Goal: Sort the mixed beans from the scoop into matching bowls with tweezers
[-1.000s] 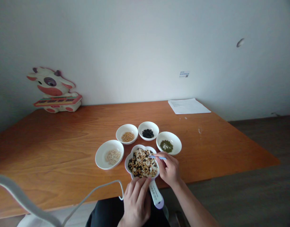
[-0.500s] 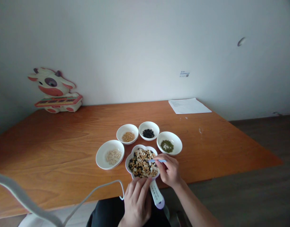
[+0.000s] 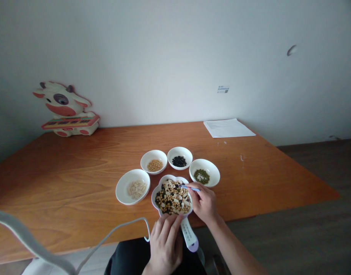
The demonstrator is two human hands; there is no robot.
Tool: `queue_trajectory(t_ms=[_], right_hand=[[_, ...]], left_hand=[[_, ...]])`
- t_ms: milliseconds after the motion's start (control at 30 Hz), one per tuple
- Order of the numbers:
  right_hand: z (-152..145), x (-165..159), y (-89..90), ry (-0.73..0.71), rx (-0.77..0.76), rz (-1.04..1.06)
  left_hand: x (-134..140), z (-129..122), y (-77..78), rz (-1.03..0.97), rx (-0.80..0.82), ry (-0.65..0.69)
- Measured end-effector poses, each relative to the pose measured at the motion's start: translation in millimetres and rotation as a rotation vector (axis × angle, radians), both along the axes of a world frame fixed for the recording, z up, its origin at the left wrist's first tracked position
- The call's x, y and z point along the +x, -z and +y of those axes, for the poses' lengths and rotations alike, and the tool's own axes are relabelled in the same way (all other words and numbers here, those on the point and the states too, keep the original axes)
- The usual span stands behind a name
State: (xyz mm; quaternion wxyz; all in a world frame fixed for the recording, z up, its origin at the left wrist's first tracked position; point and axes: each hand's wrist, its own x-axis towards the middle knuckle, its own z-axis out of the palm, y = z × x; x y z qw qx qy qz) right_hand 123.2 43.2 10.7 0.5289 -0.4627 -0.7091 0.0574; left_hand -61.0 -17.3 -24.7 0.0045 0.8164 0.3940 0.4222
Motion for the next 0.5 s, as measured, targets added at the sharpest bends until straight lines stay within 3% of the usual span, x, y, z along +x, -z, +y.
queue_trajectory(t_ms=[133,267,500], right_hand=[[-1.2,-0.1,-0.7,-0.120,0.038,-0.006],[-1.7,-0.2,-1.3,-0.030,0.022,0.017],[-2.2,-0.7,-1.0,-0.079,0.042,-0.045]], left_hand=[[-0.3,-0.3,-0.3,0.003,0.006,-0.001],[-0.2,0.0,0.4,0.006,0.006,-0.003],[-0.2,-0.4,-0.1,0.010,0.005,-0.002]])
